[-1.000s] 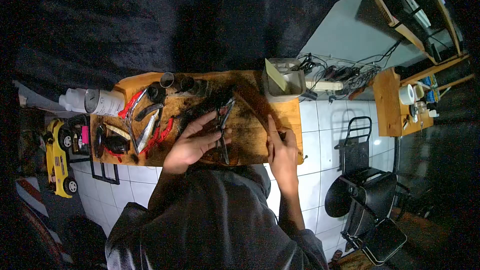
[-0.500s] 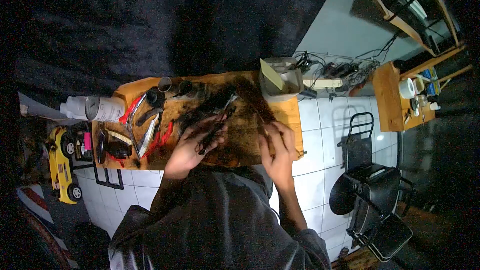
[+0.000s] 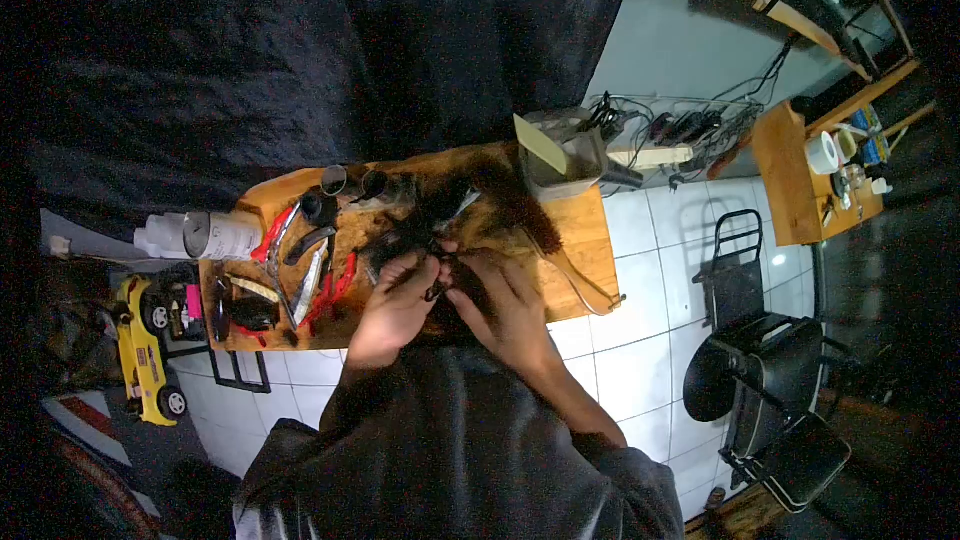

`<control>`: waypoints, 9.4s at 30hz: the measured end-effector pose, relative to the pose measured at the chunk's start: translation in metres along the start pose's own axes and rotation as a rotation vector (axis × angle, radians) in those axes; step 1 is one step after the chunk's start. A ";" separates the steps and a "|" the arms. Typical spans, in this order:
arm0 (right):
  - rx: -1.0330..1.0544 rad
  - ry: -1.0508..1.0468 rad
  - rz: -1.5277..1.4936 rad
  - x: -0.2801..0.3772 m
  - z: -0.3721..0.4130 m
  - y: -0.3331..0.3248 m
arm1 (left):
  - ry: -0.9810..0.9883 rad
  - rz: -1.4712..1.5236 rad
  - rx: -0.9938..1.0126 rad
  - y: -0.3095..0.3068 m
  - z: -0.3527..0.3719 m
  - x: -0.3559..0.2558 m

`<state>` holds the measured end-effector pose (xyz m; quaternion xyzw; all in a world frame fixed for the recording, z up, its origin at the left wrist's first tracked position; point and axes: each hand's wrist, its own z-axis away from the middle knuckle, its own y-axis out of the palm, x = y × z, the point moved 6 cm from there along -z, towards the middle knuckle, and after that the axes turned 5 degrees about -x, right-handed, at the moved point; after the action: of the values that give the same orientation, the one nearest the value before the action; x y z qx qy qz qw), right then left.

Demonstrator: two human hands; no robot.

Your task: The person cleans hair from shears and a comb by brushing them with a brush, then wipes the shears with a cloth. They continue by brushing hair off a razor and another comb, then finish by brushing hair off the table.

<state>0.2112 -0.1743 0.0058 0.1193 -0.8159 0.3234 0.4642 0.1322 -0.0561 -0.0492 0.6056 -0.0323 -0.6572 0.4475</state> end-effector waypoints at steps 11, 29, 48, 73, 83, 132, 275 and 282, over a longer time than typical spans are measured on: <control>-0.046 0.051 -0.072 -0.013 -0.002 0.014 | 0.109 -0.447 -0.013 0.008 0.002 -0.004; -0.223 -0.297 0.341 0.005 -0.049 -0.036 | 0.133 0.536 0.356 0.051 -0.045 -0.071; 1.026 0.436 -1.548 0.000 0.019 0.039 | -0.317 0.661 0.565 0.059 -0.044 -0.050; 0.966 0.457 -1.754 -0.042 0.037 0.058 | -0.365 0.616 0.613 0.058 -0.034 -0.040; 0.948 0.463 -2.063 -0.030 0.025 0.056 | 0.020 0.229 0.409 0.043 -0.025 -0.043; 1.023 0.505 -2.012 -0.027 0.038 0.069 | -0.122 0.103 0.297 0.024 -0.051 -0.009; -0.486 -0.034 0.091 -0.062 -0.115 -0.128 | 0.617 -1.404 0.450 0.219 -0.157 -0.063; -0.453 -0.103 0.125 -0.050 -0.119 -0.130 | 0.573 -1.469 0.416 0.210 -0.164 -0.056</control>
<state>0.3834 -0.2027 0.0613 -0.0224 -0.8959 0.1538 0.4162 0.3747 -0.0646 0.0727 0.6875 0.3674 -0.5832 -0.2284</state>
